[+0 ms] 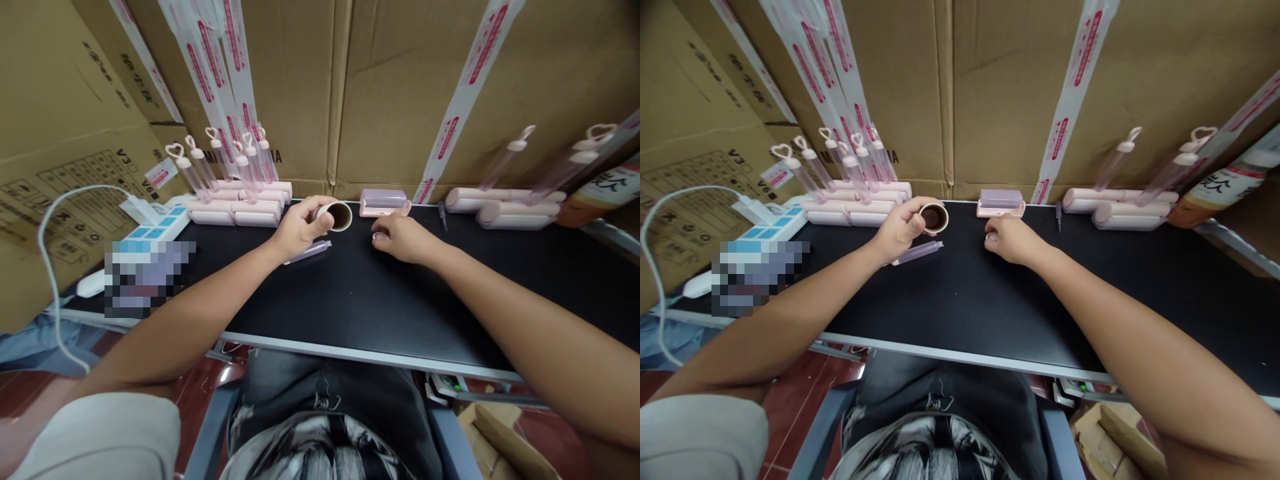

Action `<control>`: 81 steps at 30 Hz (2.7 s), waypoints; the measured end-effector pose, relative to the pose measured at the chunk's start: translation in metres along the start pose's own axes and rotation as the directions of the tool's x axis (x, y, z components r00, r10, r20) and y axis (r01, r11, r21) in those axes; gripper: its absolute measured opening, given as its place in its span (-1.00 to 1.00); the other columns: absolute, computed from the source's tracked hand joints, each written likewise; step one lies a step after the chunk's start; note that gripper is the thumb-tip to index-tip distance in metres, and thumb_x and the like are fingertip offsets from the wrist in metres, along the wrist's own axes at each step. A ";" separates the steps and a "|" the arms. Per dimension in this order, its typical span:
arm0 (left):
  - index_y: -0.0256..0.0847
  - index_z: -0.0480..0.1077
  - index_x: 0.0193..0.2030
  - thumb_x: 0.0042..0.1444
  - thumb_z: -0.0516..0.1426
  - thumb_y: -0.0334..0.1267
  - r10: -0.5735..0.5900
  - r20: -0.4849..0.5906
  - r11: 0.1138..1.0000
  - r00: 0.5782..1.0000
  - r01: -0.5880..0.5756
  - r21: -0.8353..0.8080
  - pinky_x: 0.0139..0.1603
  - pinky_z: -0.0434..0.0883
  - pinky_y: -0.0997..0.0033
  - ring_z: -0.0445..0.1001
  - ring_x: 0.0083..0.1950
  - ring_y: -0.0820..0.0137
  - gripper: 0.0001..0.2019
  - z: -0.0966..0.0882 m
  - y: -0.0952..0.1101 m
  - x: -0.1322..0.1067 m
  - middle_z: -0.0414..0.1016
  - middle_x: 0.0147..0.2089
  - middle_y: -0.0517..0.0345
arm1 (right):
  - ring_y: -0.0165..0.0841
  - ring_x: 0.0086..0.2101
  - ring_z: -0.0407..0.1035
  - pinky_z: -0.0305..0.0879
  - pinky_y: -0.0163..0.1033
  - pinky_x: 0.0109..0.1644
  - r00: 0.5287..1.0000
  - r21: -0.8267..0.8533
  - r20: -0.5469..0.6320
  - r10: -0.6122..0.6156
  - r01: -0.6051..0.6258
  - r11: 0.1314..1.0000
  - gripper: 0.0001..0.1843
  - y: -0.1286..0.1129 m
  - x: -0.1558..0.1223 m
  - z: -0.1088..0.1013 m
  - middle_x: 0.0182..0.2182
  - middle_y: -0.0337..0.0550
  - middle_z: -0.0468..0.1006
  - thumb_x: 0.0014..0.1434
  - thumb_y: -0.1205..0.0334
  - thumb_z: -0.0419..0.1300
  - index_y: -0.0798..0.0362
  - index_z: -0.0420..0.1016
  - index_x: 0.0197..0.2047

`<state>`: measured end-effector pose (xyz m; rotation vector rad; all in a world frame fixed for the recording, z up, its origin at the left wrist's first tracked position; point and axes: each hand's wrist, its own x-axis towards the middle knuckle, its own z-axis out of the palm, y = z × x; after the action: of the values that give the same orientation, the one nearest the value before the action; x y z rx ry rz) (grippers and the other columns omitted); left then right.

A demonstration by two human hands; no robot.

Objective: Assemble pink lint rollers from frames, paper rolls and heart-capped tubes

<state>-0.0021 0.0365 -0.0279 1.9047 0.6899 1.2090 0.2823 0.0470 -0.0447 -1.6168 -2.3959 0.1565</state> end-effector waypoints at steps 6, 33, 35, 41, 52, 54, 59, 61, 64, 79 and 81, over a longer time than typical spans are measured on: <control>-0.24 0.61 0.15 0.03 0.30 0.57 0.234 -0.022 0.968 0.972 -0.231 0.096 0.07 0.50 0.26 0.56 0.08 0.21 -0.11 -0.004 -0.009 0.001 0.55 0.10 -0.13 | -0.15 -0.19 0.56 0.39 -0.15 -0.06 0.999 0.033 -0.032 -0.034 0.035 0.999 -0.86 0.000 -0.002 -0.002 -0.20 0.02 0.69 0.26 0.22 0.33 0.07 0.65 -0.14; -0.23 0.53 0.32 -0.03 0.33 0.57 -0.006 0.125 0.988 0.992 -0.014 0.156 0.34 0.43 0.05 0.54 0.27 -0.01 0.00 0.024 0.016 -0.009 0.58 0.28 -0.22 | -0.06 0.08 0.70 0.64 0.11 0.18 0.559 0.065 -0.750 -0.354 0.594 0.802 -0.96 -0.071 -0.052 -0.018 0.12 -0.07 0.77 0.39 0.21 0.36 -0.15 0.59 -0.12; -0.25 0.51 0.35 0.06 0.34 0.49 -0.029 0.145 0.990 0.989 0.009 0.139 0.37 0.42 0.06 0.54 0.31 -0.01 -0.05 0.025 0.018 -0.009 0.57 0.31 -0.24 | -0.05 0.09 0.70 0.64 0.11 0.18 0.554 0.077 -0.756 -0.349 0.604 0.793 -0.94 -0.068 -0.052 -0.020 0.11 -0.07 0.77 0.37 0.21 0.37 -0.15 0.59 -0.12; -0.29 0.57 0.27 0.09 0.32 0.49 -0.117 0.155 0.991 0.981 0.105 0.084 0.16 0.49 0.23 0.62 0.11 0.14 -0.10 0.027 0.024 -0.009 0.67 0.13 -0.14 | -0.02 0.10 0.69 0.62 0.16 0.25 0.615 0.116 -0.702 -0.358 0.595 0.796 -0.97 -0.062 -0.051 -0.020 0.14 -0.08 0.76 0.37 0.16 0.37 -0.15 0.61 -0.13; -0.30 0.53 0.25 0.10 0.31 0.49 -0.170 0.172 0.983 0.970 0.180 -0.042 -0.24 0.54 0.42 0.51 -0.15 0.34 -0.11 0.029 0.026 -0.009 0.60 -0.02 -0.06 | 0.08 0.22 0.57 0.59 0.26 0.25 0.519 0.054 -0.760 -0.391 0.650 0.758 -0.63 -0.060 -0.052 -0.020 0.37 -0.01 0.55 0.28 0.14 0.44 -0.22 0.57 0.13; -0.29 0.52 0.26 0.10 0.30 0.50 -0.180 0.172 0.980 0.968 0.191 -0.051 -0.26 0.59 0.42 0.51 -0.13 0.34 -0.10 0.029 0.025 -0.009 0.58 -0.03 -0.04 | 0.08 0.18 0.58 0.59 0.26 0.21 0.470 0.043 -0.811 -0.348 0.642 0.765 -0.50 -0.060 -0.053 -0.018 0.40 -0.02 0.50 0.24 0.17 0.44 -0.28 0.53 0.22; -0.27 0.55 0.18 0.04 0.31 0.54 -0.213 0.134 0.974 0.968 0.222 -0.051 -0.30 0.65 0.41 0.52 -0.16 0.36 -0.10 0.028 0.023 -0.009 0.57 -0.12 0.03 | -0.01 0.02 0.66 0.55 0.20 0.15 0.512 -0.036 -0.712 -0.480 0.657 0.753 -0.40 -0.061 -0.051 -0.018 0.12 -0.11 0.73 0.26 0.31 0.33 -0.29 0.47 0.33; -0.28 0.57 0.16 0.05 0.30 0.54 -0.233 0.129 0.971 0.964 0.238 -0.023 -0.32 0.66 0.40 0.54 -0.15 0.34 -0.11 0.028 0.024 -0.009 0.58 -0.11 0.01 | -0.05 -0.04 0.67 0.56 0.16 0.10 0.533 -0.051 -0.678 -0.507 0.653 0.755 -0.42 -0.064 -0.051 -0.019 0.05 -0.14 0.77 0.28 0.35 0.27 -0.26 0.50 0.31; -0.30 0.57 0.17 0.11 0.26 0.53 -0.256 0.145 0.965 0.956 0.262 -0.022 -0.32 0.66 0.40 0.56 -0.09 0.29 -0.13 0.027 0.028 -0.008 0.60 -0.05 -0.04 | -0.11 -0.08 0.67 0.57 0.10 0.06 0.513 -0.052 -0.677 -0.528 0.682 0.729 -0.43 -0.068 -0.052 -0.023 0.00 -0.21 0.78 0.31 0.37 0.23 -0.30 0.51 0.32; -0.21 0.55 0.02 0.26 0.04 0.58 -0.312 0.003 0.916 0.950 0.301 -0.266 -0.40 0.62 0.32 0.61 -0.34 0.29 -0.19 0.009 0.013 0.000 0.61 -0.29 -0.01 | 0.07 0.06 0.55 0.43 0.12 0.25 0.924 -0.019 -0.353 0.148 -0.165 0.986 -0.59 0.079 0.021 -0.001 0.06 0.25 0.66 0.37 0.20 0.18 0.14 0.69 0.16; -0.24 0.56 0.09 0.26 -0.03 0.62 -0.342 -0.036 0.909 0.939 0.320 -0.268 -0.38 0.62 0.33 0.66 -0.28 0.24 -0.11 0.010 0.018 0.000 0.65 -0.24 -0.05 | 0.04 -0.03 0.57 0.45 0.05 0.15 0.928 -0.053 -0.328 0.177 -0.205 0.977 -0.67 0.077 0.021 0.002 -0.02 0.22 0.69 0.35 0.21 0.20 0.12 0.72 0.04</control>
<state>0.0074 0.0228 -0.0154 1.4593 0.8192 1.1030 0.3433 0.0963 -0.0614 -1.7587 -2.0240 -0.1686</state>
